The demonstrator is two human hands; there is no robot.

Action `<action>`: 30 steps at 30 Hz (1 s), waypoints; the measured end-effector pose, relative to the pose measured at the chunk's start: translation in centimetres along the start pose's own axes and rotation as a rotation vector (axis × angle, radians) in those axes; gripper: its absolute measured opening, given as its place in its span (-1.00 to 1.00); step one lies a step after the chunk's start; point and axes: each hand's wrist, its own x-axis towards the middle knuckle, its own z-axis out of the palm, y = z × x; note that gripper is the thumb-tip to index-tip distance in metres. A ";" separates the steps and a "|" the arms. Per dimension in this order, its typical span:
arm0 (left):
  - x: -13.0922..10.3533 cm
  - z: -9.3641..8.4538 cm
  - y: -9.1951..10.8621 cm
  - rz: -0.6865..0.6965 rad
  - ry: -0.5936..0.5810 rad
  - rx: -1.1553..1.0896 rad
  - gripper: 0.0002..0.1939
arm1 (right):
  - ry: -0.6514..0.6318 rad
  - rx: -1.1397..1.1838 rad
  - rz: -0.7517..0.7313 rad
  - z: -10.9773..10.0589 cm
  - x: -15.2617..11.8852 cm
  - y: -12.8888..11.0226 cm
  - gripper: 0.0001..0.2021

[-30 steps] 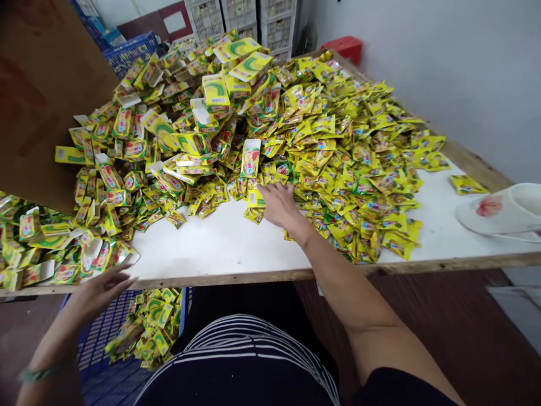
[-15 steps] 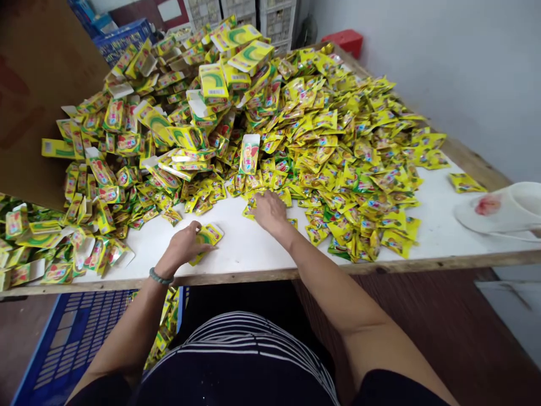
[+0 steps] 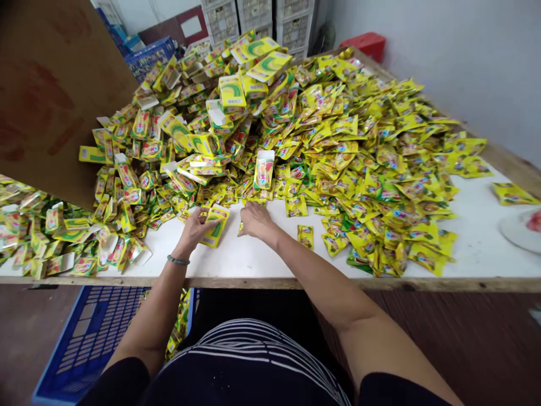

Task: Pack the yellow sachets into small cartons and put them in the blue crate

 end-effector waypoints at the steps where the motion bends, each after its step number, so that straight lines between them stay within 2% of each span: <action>1: 0.2 0.2 -0.2 -0.018 -0.006 -0.024 -0.39 | 0.001 0.019 -0.012 0.2 -0.2 0.1 -0.57; 4: 0.2 0.6 -0.7 0.033 -0.016 0.014 -0.47 | 0.106 0.131 -0.035 0.5 -1.2 0.6 -0.51; 5: 0.0 0.7 -0.7 0.089 0.008 0.094 -0.47 | 0.137 0.160 -0.010 0.4 -1.6 0.8 -0.45; 7: -0.6 0.9 -0.6 0.232 0.089 0.355 -0.42 | 0.122 0.159 0.079 0.1 -2.1 1.0 -0.37; 9: -1.4 1.1 -0.5 0.380 0.144 0.648 -0.27 | 0.033 0.100 0.139 -0.2 -2.3 1.0 -0.43; 12: -2.2 1.4 -0.6 0.512 0.075 0.924 -0.09 | -0.040 0.083 0.088 -0.3 -2.1 0.6 -0.57; 13: -2.4 1.5 -0.6 0.517 0.039 0.971 -0.10 | -0.030 0.115 0.071 -0.3 -2.0 0.6 -0.62; 15: -2.4 1.5 -0.7 0.484 0.014 1.005 -0.26 | 0.028 0.217 0.079 0.0 -1.7 0.7 -0.69; 18: -2.2 1.2 -0.3 0.370 0.102 0.890 -0.58 | 0.167 0.390 0.120 0.4 -1.2 1.4 -0.76; 20: -2.2 1.0 0.0 0.270 0.123 0.690 -0.64 | 0.295 0.514 0.153 0.6 -0.8 1.8 -0.75; 23: -2.1 1.2 0.4 0.122 -0.035 0.202 -0.57 | 0.439 0.727 0.150 0.9 -0.1 2.0 -0.71; 25: -2.1 1.4 0.3 0.036 -0.135 -0.109 -0.52 | 0.421 0.803 0.100 1.0 0.1 1.8 -0.71; 26: -2.1 1.5 0.2 0.001 -0.146 -0.212 -0.51 | 0.387 0.811 0.072 1.0 0.2 1.8 -0.71; 28: -2.0 1.6 0.1 -0.026 -0.118 -0.306 -0.52 | 0.325 0.792 0.028 0.9 0.1 1.9 -0.72; 30: -2.1 1.7 0.0 -0.010 -0.088 -0.308 -0.54 | 0.283 0.767 -0.004 1.0 0.0 2.0 -0.74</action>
